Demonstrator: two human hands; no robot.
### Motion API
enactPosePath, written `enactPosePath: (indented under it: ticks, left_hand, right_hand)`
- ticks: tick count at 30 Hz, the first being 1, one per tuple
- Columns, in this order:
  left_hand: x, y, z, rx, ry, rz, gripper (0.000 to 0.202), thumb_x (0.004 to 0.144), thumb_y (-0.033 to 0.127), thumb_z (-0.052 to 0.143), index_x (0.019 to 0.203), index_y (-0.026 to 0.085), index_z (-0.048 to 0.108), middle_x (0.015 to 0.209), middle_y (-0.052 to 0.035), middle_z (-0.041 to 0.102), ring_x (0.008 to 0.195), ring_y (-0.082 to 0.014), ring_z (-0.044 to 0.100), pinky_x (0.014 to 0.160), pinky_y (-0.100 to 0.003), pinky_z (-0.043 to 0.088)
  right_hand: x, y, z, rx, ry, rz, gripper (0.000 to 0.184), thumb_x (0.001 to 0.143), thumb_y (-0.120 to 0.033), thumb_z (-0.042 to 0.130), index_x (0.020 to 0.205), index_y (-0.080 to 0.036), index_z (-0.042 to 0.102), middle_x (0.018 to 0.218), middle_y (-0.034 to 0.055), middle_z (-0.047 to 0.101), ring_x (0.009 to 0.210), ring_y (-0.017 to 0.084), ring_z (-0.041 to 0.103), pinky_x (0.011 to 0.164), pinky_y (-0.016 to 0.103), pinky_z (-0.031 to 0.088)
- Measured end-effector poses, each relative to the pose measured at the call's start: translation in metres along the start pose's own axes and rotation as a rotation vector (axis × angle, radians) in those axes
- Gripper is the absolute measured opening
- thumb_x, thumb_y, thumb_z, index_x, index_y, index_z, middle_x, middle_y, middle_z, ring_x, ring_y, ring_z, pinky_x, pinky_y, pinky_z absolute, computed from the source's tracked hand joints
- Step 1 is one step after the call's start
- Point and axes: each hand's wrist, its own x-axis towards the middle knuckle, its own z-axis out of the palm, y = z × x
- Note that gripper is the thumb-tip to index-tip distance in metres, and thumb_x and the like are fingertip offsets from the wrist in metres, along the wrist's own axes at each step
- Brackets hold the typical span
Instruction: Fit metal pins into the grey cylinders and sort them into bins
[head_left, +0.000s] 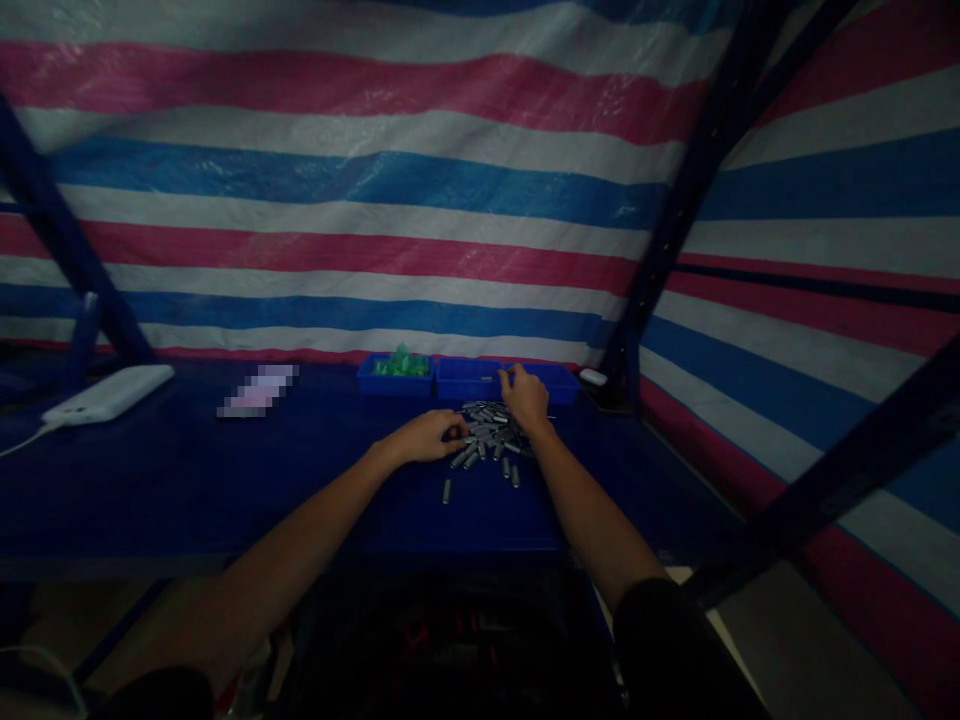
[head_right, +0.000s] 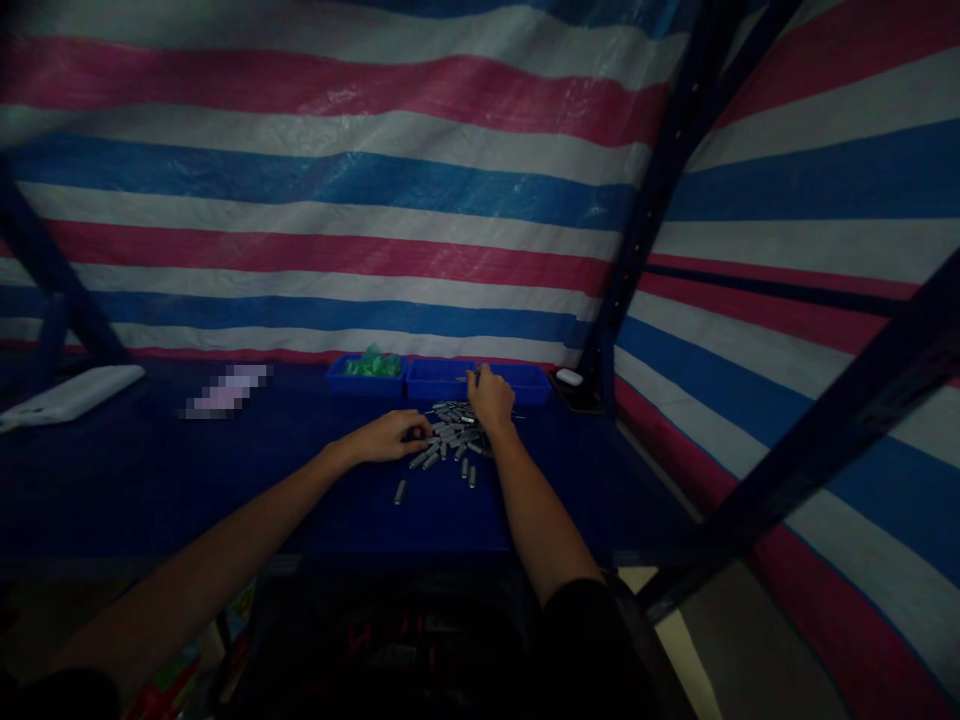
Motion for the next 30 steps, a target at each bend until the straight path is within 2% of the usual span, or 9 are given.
enactPosePath:
  ticks: [3,5,7,11,14,19,30]
  left_hand:
    - [0.001,-0.003,-0.001,-0.02,0.004,-0.066,0.017,0.076,0.025,0.049,0.086,0.017,0.06,0.079,-0.0034,0.061,0.071,-0.0145,0.056,0.066,-0.024,0.04]
    - [0.001,-0.006,-0.003,-0.064,0.009,-0.138,0.018,0.077,0.026,0.047,0.087,0.017,0.059,0.076,-0.0032,0.062,0.067,-0.0145,0.056,0.063,-0.024,0.04]
    - [0.001,-0.009,-0.007,-0.102,0.065,-0.214,0.021,0.079,0.028,0.042,0.087,0.016,0.058,0.076,-0.0037,0.062,0.067,-0.015,0.056,0.063,-0.025,0.04]
    - [0.001,-0.015,-0.014,-0.168,0.198,-0.313,0.03,0.082,0.035,0.035,0.083,0.015,0.057,0.078,-0.0039,0.061,0.073,-0.0164,0.055,0.067,-0.026,0.04]
    - [0.002,-0.019,-0.014,-0.237,0.228,-0.341,0.033,0.082,0.039,0.033,0.075,0.016,0.055,0.071,-0.0015,0.057,0.069,-0.0157,0.052,0.064,-0.025,0.039]
    - [0.005,-0.025,-0.011,-0.322,0.26,-0.367,0.037,0.081,0.042,0.031,0.065,0.016,0.051,0.061,0.0004,0.051,0.061,-0.0143,0.047,0.06,-0.025,0.036]
    - [0.005,-0.021,-0.011,-0.469,0.293,-0.41,0.047,0.083,0.049,0.026,0.069,0.014,0.055,0.056,0.0,0.051,0.053,-0.0127,0.045,0.053,-0.024,0.034]
  right_hand:
    - [-0.003,-0.006,0.001,-0.036,-0.031,0.012,0.042,0.087,-0.05,0.032,0.103,-0.017,0.054,0.086,0.0149,0.065,0.082,0.025,0.062,0.069,0.033,0.041]
    - [-0.009,-0.012,0.001,-0.005,-0.034,-0.035,0.047,0.087,-0.053,0.028,0.106,-0.017,0.052,0.085,0.0147,0.065,0.082,0.025,0.062,0.07,0.033,0.041]
    - [-0.017,-0.02,0.0,0.051,-0.058,-0.168,0.045,0.087,-0.052,0.028,0.108,-0.019,0.051,0.085,0.0118,0.066,0.081,0.023,0.062,0.069,0.031,0.041]
    - [-0.033,-0.035,0.001,0.141,-0.177,-0.534,0.03,0.084,-0.041,0.044,0.108,-0.024,0.052,0.092,0.005,0.066,0.081,0.019,0.061,0.068,0.026,0.04]
    - [-0.038,-0.04,0.004,0.155,-0.203,-0.66,0.027,0.081,-0.027,0.05,0.107,-0.024,0.052,0.1,0.0037,0.063,0.085,0.017,0.059,0.07,0.025,0.039]
    - [-0.035,-0.037,0.004,0.181,-0.193,-0.652,0.026,0.08,-0.024,0.051,0.106,-0.023,0.053,0.096,0.0025,0.063,0.078,0.015,0.057,0.065,0.024,0.038]
    - [-0.036,-0.04,-0.007,0.19,-0.133,-0.67,0.021,0.081,-0.03,0.049,0.099,-0.022,0.057,0.086,0.0022,0.061,0.074,0.014,0.055,0.065,0.023,0.037]
